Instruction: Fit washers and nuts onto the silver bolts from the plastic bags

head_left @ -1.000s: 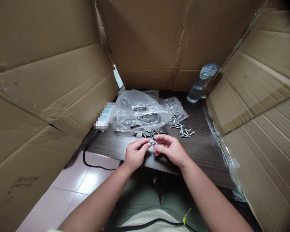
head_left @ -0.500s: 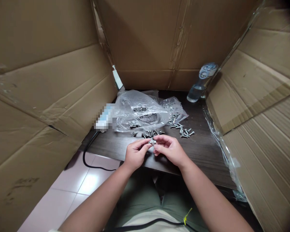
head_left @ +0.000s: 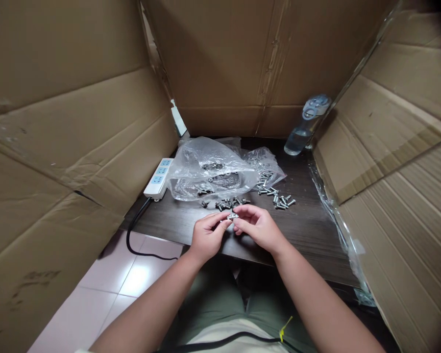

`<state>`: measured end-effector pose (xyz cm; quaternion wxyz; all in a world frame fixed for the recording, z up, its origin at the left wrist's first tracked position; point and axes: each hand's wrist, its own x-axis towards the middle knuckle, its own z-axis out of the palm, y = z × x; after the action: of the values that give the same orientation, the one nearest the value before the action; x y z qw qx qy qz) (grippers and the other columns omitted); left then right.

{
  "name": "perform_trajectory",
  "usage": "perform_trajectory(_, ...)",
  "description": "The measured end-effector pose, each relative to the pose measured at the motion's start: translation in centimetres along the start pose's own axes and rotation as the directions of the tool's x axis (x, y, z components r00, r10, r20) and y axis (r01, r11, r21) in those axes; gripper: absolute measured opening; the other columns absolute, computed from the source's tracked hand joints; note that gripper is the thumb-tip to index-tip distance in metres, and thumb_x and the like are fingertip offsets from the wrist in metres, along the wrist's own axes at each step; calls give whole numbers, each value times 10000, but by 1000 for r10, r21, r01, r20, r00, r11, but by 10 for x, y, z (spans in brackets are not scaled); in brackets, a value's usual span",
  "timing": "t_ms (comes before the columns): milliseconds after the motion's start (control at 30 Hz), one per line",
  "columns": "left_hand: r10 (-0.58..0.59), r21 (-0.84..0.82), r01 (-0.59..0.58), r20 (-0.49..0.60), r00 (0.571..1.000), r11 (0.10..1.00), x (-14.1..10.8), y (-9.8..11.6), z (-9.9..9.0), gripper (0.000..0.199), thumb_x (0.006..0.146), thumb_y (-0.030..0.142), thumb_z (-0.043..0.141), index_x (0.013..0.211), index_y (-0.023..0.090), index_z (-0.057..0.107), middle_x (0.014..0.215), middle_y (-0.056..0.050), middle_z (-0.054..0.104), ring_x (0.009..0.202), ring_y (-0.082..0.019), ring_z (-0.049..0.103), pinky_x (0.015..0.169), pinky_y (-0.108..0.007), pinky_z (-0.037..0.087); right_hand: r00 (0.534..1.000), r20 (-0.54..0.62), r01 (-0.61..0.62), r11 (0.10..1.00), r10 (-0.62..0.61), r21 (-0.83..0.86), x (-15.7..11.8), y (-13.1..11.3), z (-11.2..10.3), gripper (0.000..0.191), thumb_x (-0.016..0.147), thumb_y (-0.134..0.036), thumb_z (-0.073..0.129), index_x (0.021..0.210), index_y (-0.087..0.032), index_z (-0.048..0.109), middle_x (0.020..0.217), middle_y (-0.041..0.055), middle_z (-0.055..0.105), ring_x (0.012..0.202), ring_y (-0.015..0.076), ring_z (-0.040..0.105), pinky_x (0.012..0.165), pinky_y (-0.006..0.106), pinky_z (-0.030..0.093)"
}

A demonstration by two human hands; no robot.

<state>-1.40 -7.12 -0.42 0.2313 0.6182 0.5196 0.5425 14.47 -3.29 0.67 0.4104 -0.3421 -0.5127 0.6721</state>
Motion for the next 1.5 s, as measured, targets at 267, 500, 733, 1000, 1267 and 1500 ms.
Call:
perform_trajectory(267,58,4,-59,75,995,998,2,-1,1,142,787,175,641,886,208,739,850,-37,740,766,-154,686,715,-244,548,998,-32,-56,983,51,-177,1,3,0,405,789,-512,602,654,-130,613,510,-2,562,409,92,517,408,210,423)
perform_trajectory(500,19,20,-19,3,1000,1000,0,0,1,154,783,184,648,906,204,738,878,-46,741,792,-163,690,731,-252,552,998,-35,-47,998,46,-36,1,0,-2,363,724,-476,689,883,-156,625,687,9,620,526,120,590,476,237,485)
perform_trajectory(733,28,7,-28,20,999,1000,1,1,1,150,783,192,648,900,207,740,875,-44,742,788,-166,692,730,-260,558,999,13,-33,997,34,-66,-2,-4,0,313,695,-428,725,747,-130,646,576,-4,598,470,97,538,465,223,458)
perform_trajectory(1000,-40,10,40,-22,999,999,2,4,1,142,761,201,663,876,192,744,856,-55,743,776,-180,694,714,-275,563,994,-52,-100,995,99,1,1,-1,-1,380,732,-505,668,854,-148,627,676,12,602,495,104,567,424,210,459)
perform_trajectory(1267,-18,-10,18,14,1000,1000,2,2,0,152,783,213,644,897,201,743,884,-51,743,802,-178,694,744,-275,557,998,43,-42,998,44,-49,-2,-4,-1,290,690,-390,735,797,-132,657,608,3,612,497,98,548,476,223,456)
perform_trajectory(1500,-18,18,18,-34,999,1000,1,5,1,137,759,196,664,866,190,749,851,-56,745,775,-178,697,722,-270,564,994,-60,-99,992,94,-76,1,2,1,447,785,-584,560,762,-140,613,595,-6,575,425,83,532,385,190,416)
